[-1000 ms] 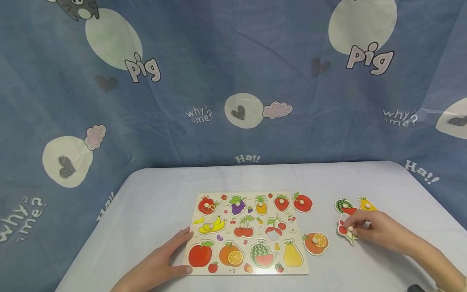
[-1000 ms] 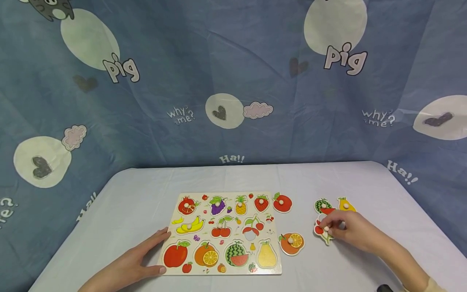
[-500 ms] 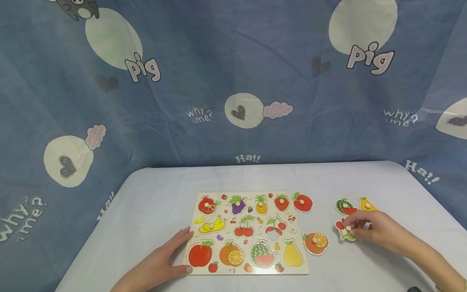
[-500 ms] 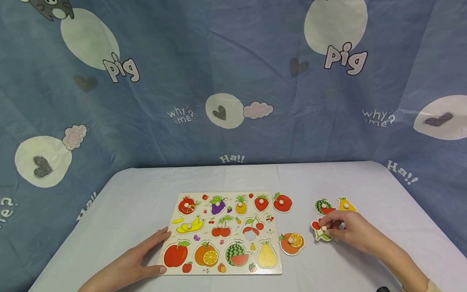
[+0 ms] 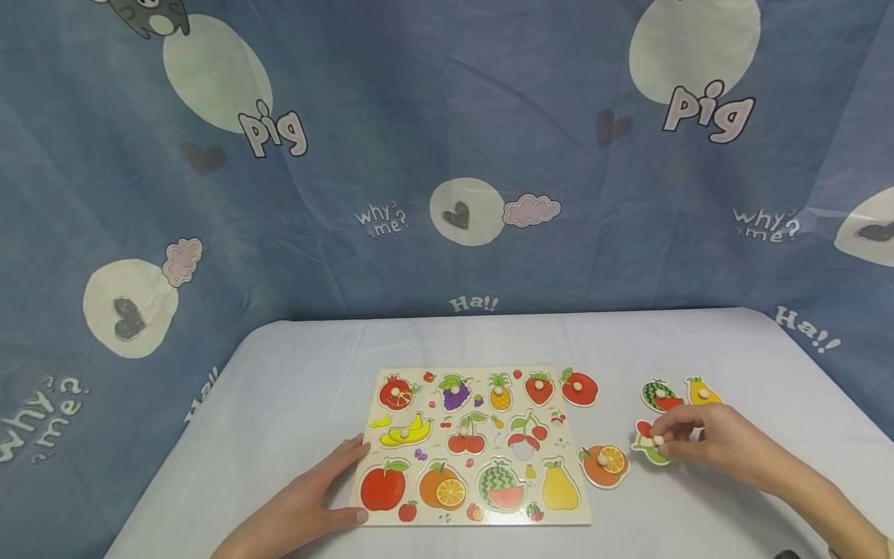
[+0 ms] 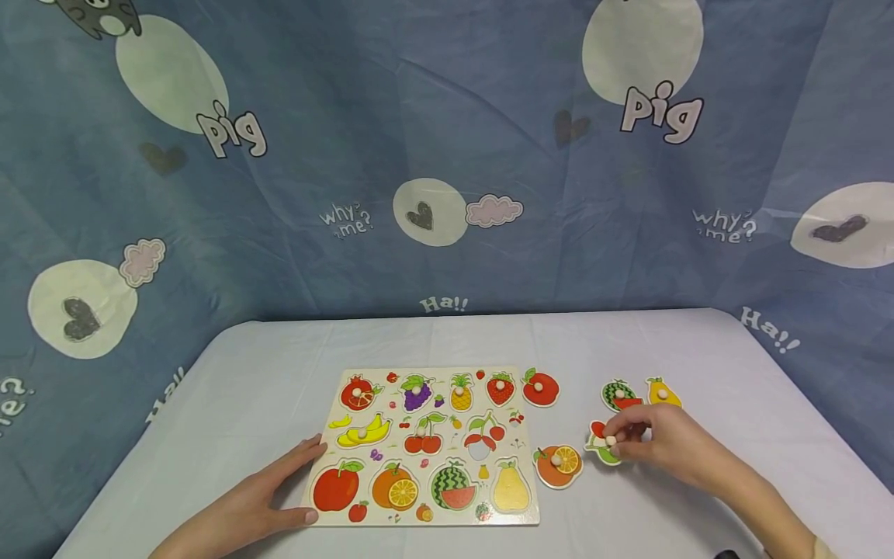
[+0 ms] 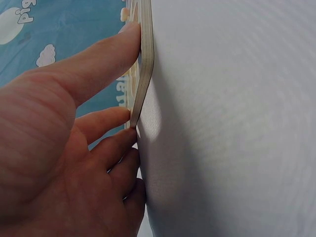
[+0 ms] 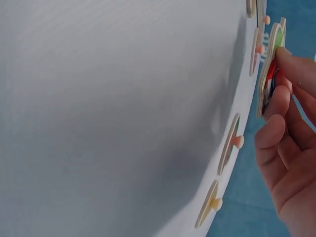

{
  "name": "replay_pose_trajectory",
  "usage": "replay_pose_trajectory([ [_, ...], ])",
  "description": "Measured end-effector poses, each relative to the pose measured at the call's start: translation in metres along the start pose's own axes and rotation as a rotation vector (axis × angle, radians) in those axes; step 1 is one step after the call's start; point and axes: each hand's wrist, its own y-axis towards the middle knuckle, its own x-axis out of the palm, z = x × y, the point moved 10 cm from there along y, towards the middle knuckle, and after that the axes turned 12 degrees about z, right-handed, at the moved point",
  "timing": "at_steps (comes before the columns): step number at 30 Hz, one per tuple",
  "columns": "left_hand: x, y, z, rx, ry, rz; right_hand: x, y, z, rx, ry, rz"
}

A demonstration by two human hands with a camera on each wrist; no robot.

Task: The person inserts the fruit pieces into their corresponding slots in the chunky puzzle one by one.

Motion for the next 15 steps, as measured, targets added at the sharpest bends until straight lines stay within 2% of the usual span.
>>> replay_pose_trajectory([
  [5, 0.0, 0.0, 0.0, 0.001, -0.012, -0.003, 0.004, 0.0, -0.004, 0.045, 0.034, -0.023],
  [15, 0.0, 0.0, 0.0, 0.004, 0.0, 0.003, 0.011, 0.001, -0.017, 0.03, 0.08, -0.028],
])
